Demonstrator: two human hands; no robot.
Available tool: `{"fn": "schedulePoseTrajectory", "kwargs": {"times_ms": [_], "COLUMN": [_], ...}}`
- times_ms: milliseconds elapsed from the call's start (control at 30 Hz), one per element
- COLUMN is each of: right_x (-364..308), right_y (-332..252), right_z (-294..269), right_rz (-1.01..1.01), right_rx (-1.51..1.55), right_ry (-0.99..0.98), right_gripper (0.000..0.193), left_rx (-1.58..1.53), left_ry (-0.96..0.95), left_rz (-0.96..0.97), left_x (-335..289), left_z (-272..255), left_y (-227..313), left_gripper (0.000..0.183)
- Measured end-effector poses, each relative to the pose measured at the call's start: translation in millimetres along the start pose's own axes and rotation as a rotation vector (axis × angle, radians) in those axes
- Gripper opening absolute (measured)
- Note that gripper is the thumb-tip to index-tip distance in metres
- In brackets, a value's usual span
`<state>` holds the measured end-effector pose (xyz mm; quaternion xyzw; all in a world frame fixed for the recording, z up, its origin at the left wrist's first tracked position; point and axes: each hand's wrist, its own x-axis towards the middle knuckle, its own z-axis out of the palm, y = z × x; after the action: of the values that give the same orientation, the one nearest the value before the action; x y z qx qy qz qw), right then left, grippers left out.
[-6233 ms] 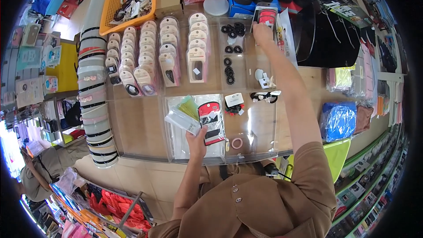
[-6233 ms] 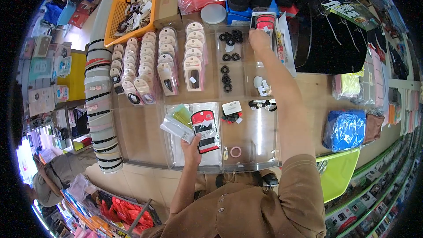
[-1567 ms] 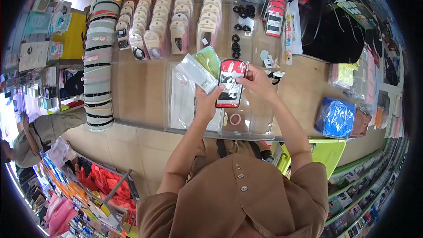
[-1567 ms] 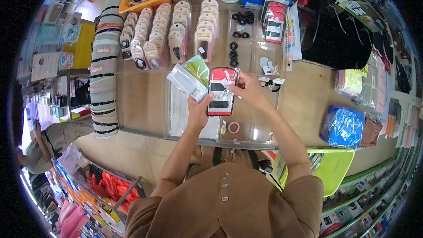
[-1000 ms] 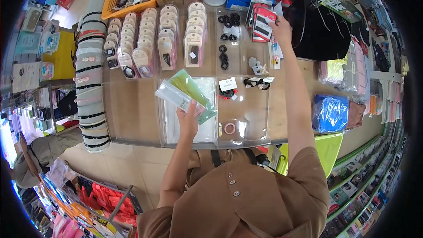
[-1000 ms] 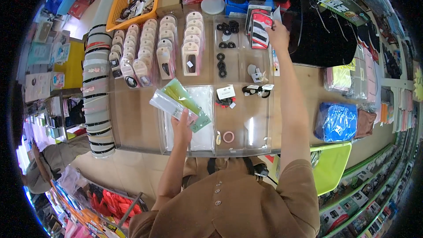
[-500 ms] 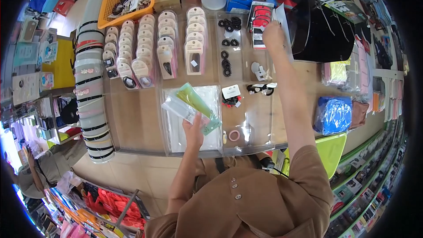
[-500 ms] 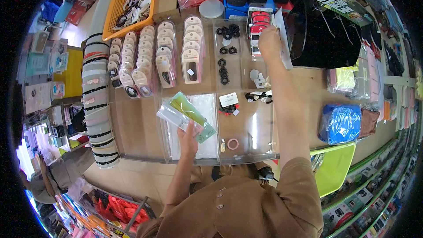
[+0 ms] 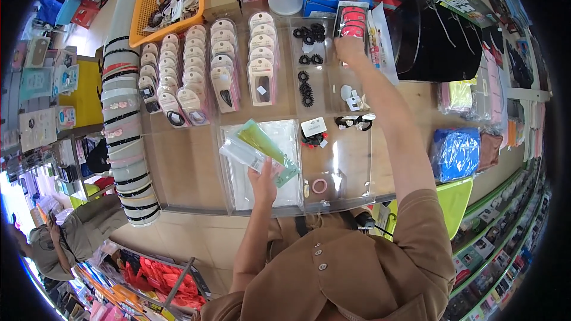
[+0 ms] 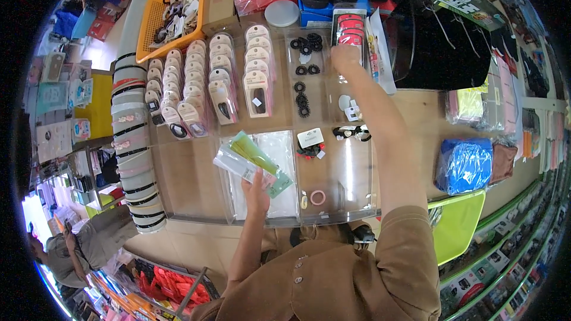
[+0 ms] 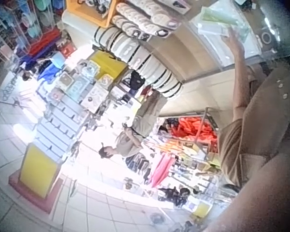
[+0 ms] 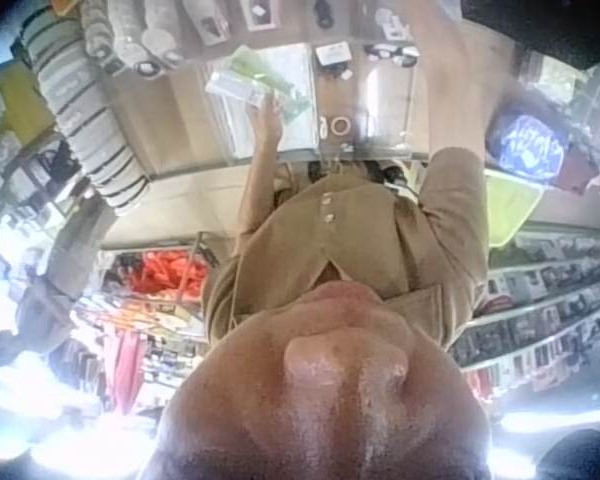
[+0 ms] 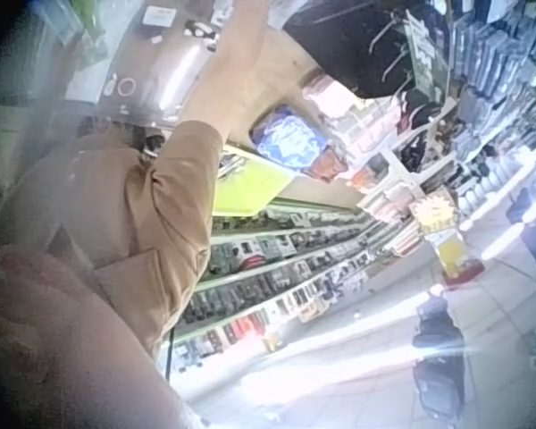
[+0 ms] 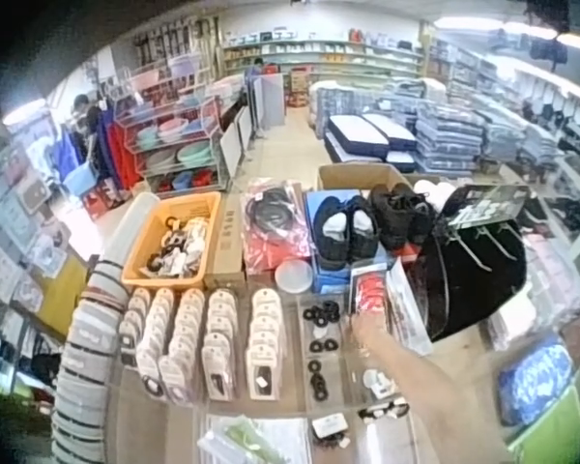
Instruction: Sorting and organizing small packaged retail items from a bin onto a display counter.
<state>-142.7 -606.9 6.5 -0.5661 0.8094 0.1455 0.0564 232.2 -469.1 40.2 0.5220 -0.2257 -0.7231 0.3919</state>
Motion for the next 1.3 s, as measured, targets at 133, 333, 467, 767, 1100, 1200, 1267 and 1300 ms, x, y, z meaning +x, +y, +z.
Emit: {"fn": "schedulePoseTrajectory", "kwargs": {"times_ms": [133,333,467,767,1100,1200,1267,1300], "right_x": [8,13,14,14,13,12,10,8], "right_y": [9,6,8,16,14,13,7,4], "right_z": [13,9,7,21,-1,2,-1,-2], "right_rz": [-0.001,0.029,0.063,0.161,0.148,0.211,0.189,0.182], "right_rx": [0.095,0.178,0.200,0.309,0.424,0.408,0.426,0.424], "right_ry": [0.095,0.210,0.148,0.117,0.153,0.160,0.169,0.166], "right_gripper": [0.019,0.015,0.019,0.014,0.028,0.030,0.029,0.029], "left_rx": [-0.014,-0.018,-0.016,-0.031,-0.034,-0.054,-0.047,-0.051], "left_ry": [-0.008,0.013,0.028,0.024,0.032,0.033,0.024,0.031], "left_rz": [0.001,-0.002,0.000,-0.012,0.026,0.015,0.016,0.016], "left_x": [0,0,-2,-2,-5,-6,-5,-6], "left_z": [4,6,9,10,9,5,1,0], "left_y": [1,0,0,1,0,-4,-4,-5], "left_gripper": [0.029,0.025,0.022,0.022,0.022,0.022,0.022,0.022]}}
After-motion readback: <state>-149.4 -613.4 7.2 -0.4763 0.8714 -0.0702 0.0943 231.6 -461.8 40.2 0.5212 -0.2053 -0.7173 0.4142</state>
